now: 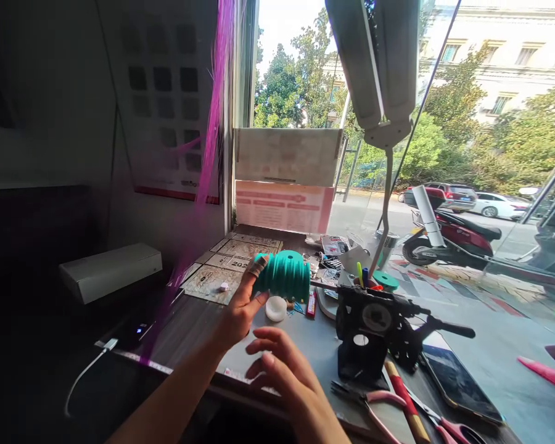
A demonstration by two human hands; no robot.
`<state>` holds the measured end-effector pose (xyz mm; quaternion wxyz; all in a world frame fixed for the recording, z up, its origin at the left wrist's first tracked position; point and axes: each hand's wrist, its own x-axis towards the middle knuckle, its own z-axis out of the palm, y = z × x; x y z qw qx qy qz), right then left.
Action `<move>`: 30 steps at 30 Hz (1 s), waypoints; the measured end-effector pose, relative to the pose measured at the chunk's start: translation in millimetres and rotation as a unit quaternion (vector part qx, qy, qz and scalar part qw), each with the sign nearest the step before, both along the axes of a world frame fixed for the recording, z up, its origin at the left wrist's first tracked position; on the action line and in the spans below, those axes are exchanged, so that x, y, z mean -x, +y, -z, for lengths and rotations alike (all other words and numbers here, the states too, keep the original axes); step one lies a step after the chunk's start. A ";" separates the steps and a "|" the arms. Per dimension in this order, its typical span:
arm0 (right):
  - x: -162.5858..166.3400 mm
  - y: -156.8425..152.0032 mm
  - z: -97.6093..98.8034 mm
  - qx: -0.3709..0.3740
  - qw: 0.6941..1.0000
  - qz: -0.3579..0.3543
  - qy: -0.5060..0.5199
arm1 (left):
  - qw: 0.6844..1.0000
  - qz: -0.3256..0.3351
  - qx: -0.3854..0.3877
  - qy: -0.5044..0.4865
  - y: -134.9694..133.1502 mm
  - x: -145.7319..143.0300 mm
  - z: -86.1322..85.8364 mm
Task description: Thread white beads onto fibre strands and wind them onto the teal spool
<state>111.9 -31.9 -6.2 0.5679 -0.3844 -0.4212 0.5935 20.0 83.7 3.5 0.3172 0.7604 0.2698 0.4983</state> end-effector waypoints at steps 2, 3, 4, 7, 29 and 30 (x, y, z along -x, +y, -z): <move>-20.2 -13.4 -17.7 -0.073 0.982 0.052 -0.166 | 1.000 0.015 -0.022 0.008 -3.2 -0.4 -3.9; -33.5 -15.5 -26.2 -0.101 0.963 0.095 -0.232 | 0.999 0.014 -0.033 0.015 -5.1 -2.4 -5.3; -48.2 -14.2 -34.0 -0.122 0.937 0.142 -0.294 | 0.999 0.020 -0.036 0.021 -7.2 -5.6 -6.0; -94.1 5.3 -51.8 -0.202 0.813 0.271 -0.474 | 0.998 0.064 -0.001 0.004 -13.4 -17.9 -2.4; -171.6 17.8 -49.0 -0.199 0.680 0.269 -0.652 | 0.971 -0.227 -0.007 0.076 57.9 -4.2 -8.3; -174.9 13.0 -45.8 -0.187 0.679 0.290 -0.648 | 0.975 -0.187 -0.004 0.121 75.7 -8.7 -11.7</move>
